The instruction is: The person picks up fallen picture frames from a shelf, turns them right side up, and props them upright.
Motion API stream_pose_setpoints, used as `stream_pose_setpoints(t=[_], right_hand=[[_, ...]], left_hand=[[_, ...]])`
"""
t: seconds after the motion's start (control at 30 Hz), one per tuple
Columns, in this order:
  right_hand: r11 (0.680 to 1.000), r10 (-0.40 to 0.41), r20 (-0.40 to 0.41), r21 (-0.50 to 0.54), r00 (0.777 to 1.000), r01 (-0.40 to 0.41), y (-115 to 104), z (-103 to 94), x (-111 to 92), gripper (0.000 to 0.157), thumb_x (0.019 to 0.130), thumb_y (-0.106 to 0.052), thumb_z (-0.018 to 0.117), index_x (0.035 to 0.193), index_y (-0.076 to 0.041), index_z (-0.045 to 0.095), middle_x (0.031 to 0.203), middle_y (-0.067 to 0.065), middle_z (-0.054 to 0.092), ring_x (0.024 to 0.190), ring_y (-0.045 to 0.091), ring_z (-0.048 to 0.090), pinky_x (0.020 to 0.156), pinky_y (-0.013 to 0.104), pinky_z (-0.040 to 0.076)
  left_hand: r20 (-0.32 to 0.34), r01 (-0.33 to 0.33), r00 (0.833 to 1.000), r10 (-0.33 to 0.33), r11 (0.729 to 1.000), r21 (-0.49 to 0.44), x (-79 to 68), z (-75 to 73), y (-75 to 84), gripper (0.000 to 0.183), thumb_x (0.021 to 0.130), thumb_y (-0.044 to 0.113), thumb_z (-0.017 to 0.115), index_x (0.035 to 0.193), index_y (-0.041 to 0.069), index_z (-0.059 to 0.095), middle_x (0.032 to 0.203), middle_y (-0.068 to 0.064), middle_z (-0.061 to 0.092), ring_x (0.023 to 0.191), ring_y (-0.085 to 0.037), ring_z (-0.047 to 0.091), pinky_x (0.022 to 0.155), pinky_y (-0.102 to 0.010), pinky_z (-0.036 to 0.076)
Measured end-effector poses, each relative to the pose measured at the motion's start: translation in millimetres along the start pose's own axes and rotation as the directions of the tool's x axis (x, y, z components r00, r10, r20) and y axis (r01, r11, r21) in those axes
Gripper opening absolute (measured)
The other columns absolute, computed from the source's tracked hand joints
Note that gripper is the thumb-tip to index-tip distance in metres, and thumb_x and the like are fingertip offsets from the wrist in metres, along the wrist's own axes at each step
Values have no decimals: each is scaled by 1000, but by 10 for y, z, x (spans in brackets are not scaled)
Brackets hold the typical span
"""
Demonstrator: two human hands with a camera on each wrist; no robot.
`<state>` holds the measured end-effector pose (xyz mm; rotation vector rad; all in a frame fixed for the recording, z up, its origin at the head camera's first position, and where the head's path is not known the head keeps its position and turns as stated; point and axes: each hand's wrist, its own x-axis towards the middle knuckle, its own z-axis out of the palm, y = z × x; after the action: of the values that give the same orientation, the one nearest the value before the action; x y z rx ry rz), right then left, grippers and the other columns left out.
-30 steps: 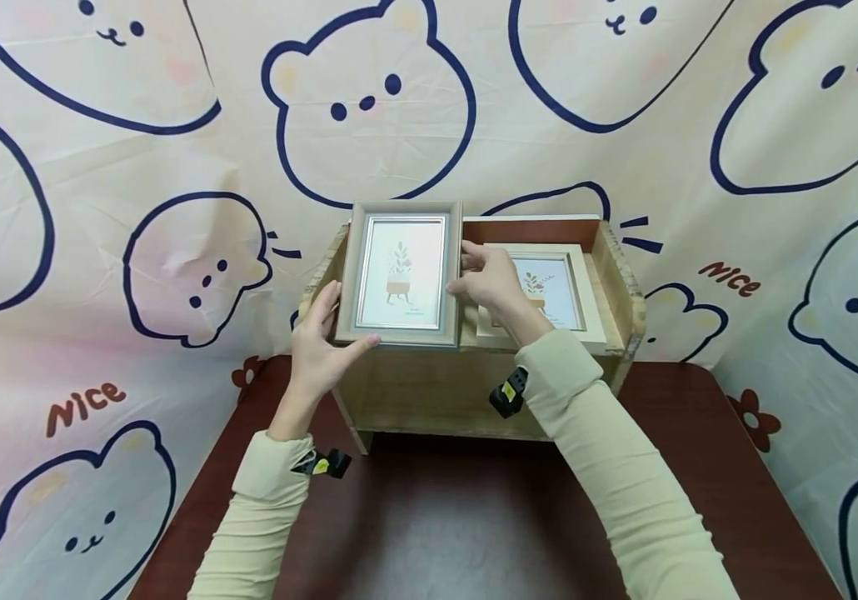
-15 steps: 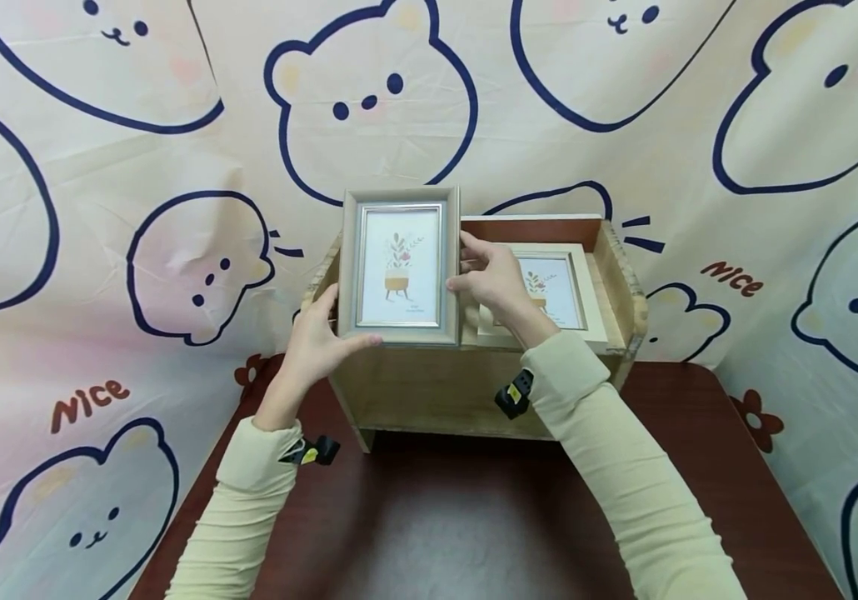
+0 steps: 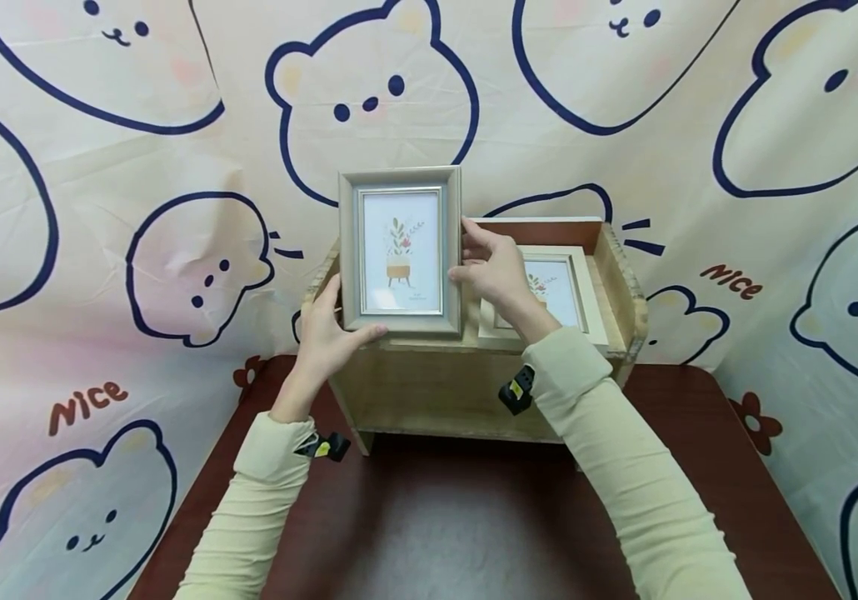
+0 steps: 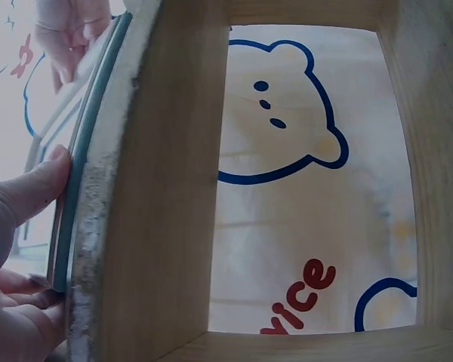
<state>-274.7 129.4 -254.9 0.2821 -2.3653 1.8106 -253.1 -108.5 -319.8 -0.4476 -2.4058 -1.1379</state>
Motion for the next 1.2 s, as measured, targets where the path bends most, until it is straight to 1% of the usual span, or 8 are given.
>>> stream_pose_setpoints(t=[0.1,0.27,0.43,0.63,0.8,0.93,1.07,1.2], right_hand=[[1000,-16,-14,-2,1000,16,-5,-5,6,77,77,7,67,142,-15,35,124,12,53,103,17,52,78,19,47],[998,-54,-23,-24,998,53,11,2,12,76,77,6,68,142,-16,35,125,11,54,105,18,54,88,25,46],[987,-144,-39,-82,989,140,-8,2,17,73,78,4,68,141,-13,37,120,13,57,103,20,56,92,30,45],[957,-233,-52,-192,971,220,-213,-84,90,67,81,-4,67,141,-16,39,119,13,58,104,23,58,90,34,46],[947,-262,-25,-201,965,252,-409,-176,189,72,83,-5,66,144,-22,32,124,13,54,104,25,58,90,35,46],[937,-280,-6,-220,960,272,-500,-210,231,70,82,-3,66,143,-21,36,124,13,54,103,26,59,89,35,47],[919,-306,-1,-260,952,295,-518,-209,240,62,82,-1,66,138,-18,44,122,12,56,99,27,61,88,35,48],[908,-335,-11,-272,942,319,-500,-203,247,60,82,-1,66,136,-17,46,119,11,57,97,25,62,88,34,48]], left_hand=[[-17,-15,1000,14,1000,-9,20,30,-11,97,67,22,83,139,-9,26,137,-26,38,127,-35,36,106,-46,24],[-56,-54,997,52,998,-41,44,74,-51,95,66,20,83,139,-5,28,134,-22,42,123,-34,40,100,-44,34],[-86,-87,993,85,996,-23,56,101,-90,93,66,20,83,137,-6,29,132,-22,43,120,-34,43,98,-44,36],[-96,-100,991,97,995,-27,61,127,-99,94,66,18,83,138,-6,28,133,-23,42,120,-35,43,98,-44,37],[-96,-109,990,105,993,-38,61,141,-87,95,66,17,84,138,-7,27,133,-24,41,121,-35,42,98,-45,37],[-95,-112,989,109,993,-27,55,136,-64,94,66,17,83,137,-7,27,132,-24,41,119,-35,44,98,-44,37],[-37,-52,998,52,999,-14,76,64,0,90,68,15,82,136,-6,28,130,-23,42,119,-33,43,98,-43,37],[128,50,991,-50,999,4,181,-146,117,87,75,15,77,141,-2,23,136,-23,39,123,-34,40,100,-44,36]])
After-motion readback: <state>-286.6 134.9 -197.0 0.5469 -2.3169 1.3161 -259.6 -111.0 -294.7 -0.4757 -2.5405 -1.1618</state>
